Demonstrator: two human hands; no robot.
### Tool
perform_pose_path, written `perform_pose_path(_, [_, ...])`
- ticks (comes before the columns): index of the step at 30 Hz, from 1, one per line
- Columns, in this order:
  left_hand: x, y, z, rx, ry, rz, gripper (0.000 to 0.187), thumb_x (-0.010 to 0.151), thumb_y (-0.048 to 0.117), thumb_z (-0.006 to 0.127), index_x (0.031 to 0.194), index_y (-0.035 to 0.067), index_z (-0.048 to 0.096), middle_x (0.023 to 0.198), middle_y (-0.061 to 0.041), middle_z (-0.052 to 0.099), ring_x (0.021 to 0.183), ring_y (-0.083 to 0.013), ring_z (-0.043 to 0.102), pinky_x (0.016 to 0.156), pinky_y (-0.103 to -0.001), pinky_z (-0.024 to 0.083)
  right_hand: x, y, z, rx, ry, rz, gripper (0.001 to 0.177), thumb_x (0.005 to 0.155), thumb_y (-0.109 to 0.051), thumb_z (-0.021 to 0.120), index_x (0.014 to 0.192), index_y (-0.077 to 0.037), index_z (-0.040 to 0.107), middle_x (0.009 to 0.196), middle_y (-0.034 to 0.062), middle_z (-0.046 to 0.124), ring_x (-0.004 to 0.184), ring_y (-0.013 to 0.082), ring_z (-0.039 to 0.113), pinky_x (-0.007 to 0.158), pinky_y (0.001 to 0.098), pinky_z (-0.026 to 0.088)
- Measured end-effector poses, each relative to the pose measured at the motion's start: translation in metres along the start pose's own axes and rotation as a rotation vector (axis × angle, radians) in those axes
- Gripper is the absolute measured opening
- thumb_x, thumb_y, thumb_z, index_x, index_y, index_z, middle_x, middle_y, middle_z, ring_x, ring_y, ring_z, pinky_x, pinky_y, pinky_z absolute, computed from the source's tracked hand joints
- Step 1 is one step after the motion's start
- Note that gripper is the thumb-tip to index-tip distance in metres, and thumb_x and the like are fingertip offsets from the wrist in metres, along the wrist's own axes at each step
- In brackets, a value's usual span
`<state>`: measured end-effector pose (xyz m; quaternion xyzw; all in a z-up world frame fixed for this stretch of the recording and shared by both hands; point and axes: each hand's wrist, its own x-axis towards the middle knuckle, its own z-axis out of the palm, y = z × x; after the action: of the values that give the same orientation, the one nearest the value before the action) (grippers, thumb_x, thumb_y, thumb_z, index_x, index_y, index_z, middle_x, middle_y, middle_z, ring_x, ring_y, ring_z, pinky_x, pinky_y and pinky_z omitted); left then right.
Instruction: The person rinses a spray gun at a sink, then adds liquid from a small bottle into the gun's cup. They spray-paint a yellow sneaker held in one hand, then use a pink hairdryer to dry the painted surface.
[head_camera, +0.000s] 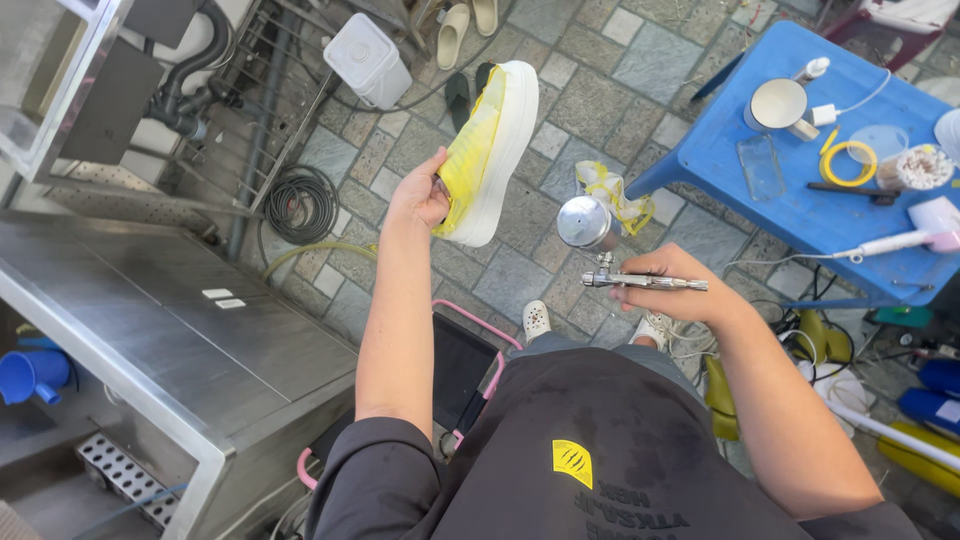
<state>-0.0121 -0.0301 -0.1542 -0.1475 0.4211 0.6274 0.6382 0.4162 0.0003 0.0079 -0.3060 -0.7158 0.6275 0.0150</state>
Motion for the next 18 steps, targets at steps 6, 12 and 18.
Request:
perform_pose_path(6, [0.008, -0.004, 0.015, 0.037, -0.048, -0.086, 0.027, 0.102, 0.019, 0.062, 0.118, -0.004, 0.064, 0.112, -0.017, 0.074, 0.101, -0.0273, 0.074, 0.092, -0.040, 0.061, -0.005, 0.009, 0.032, -0.030, 0.356, 0.000, 0.019, 0.087, -0.015, 0.078, 0.075, -0.003, 0.071, 0.059, 0.0061, 0.061, 0.056, 0.0112, 0.051, 0.053, 0.0310, 0.043])
perform_pose_path(12, [-0.004, -0.036, 0.044, 0.240, -0.125, -0.215, 0.027, 0.104, 0.020, 0.058, 0.120, -0.001, 0.065, 0.115, -0.014, 0.074, 0.104, -0.0258, 0.074, 0.095, -0.039, 0.059, -0.043, 0.029, 0.055, 0.058, 1.014, -0.306, 0.025, 0.090, -0.004, 0.069, 0.113, 0.000, 0.058, 0.111, 0.0122, 0.060, 0.093, 0.0169, 0.062, 0.079, 0.0285, 0.052])
perform_pose_path(18, [-0.002, -0.113, 0.107, 0.435, -0.255, -0.424, 0.029, 0.104, 0.021, 0.058, 0.121, 0.000, 0.066, 0.116, -0.013, 0.074, 0.105, -0.0249, 0.073, 0.095, -0.040, 0.059, -0.147, 0.079, 0.058, 0.337, 1.294, 0.064, 0.019, 0.103, -0.001, 0.055, 0.120, 0.000, 0.064, 0.101, 0.0066, 0.072, 0.094, 0.0184, 0.074, 0.084, 0.0322, 0.060])
